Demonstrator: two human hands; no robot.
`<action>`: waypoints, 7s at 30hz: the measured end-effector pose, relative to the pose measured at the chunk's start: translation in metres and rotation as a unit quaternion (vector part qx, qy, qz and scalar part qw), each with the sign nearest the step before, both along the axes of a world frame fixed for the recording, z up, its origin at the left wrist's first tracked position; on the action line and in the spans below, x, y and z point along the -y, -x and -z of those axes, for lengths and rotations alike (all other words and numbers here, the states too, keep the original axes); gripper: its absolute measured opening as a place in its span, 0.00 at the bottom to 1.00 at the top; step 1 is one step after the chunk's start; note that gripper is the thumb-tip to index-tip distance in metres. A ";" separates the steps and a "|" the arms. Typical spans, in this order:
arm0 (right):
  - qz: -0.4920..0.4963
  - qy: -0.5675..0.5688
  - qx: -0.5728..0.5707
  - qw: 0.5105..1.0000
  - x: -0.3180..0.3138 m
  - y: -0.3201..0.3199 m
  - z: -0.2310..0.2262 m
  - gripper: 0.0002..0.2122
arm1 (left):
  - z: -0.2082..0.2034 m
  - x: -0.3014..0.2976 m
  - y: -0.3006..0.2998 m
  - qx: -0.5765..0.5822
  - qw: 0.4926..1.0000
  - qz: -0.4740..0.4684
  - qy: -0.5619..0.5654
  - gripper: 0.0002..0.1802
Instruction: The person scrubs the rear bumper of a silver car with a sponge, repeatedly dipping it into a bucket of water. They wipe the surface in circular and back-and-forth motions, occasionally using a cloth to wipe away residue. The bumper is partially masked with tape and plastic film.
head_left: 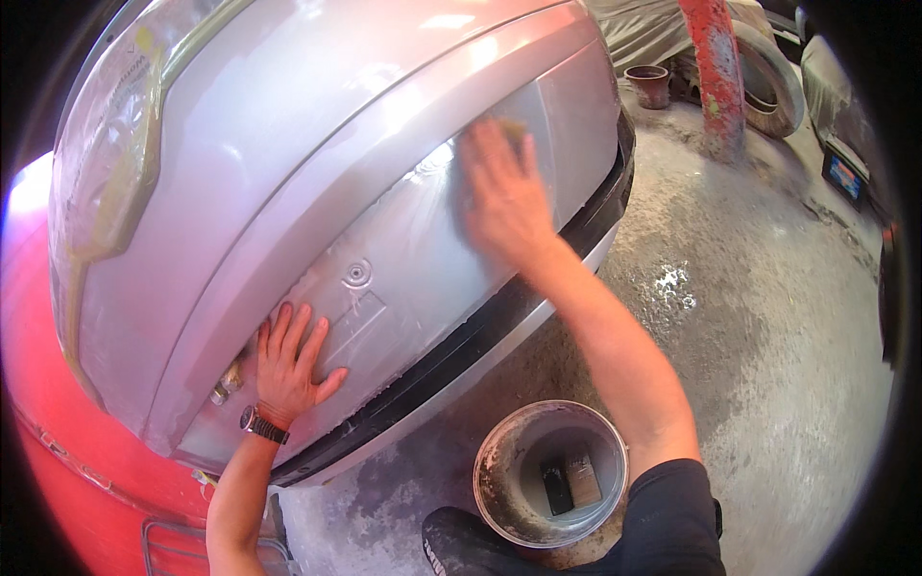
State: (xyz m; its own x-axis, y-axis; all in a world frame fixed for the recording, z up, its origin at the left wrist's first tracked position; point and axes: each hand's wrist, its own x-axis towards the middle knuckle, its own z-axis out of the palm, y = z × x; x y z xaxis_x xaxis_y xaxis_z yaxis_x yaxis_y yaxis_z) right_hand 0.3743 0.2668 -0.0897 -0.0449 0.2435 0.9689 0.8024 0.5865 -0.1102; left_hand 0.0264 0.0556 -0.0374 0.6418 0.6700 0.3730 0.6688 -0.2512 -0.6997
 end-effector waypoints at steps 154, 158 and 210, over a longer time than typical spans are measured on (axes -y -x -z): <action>-0.015 0.152 -0.257 0.954 0.056 0.039 0.124 0.31 | 0.000 -0.005 0.002 0.019 1.000 0.013 0.000 0.44; -0.244 0.154 -0.057 0.956 0.122 0.102 0.130 0.32 | -0.003 0.002 0.003 0.015 1.000 0.003 0.010 0.43; -0.090 0.101 -0.121 0.983 0.035 0.042 0.004 0.32 | -0.002 0.000 -0.002 0.018 1.000 0.007 0.011 0.43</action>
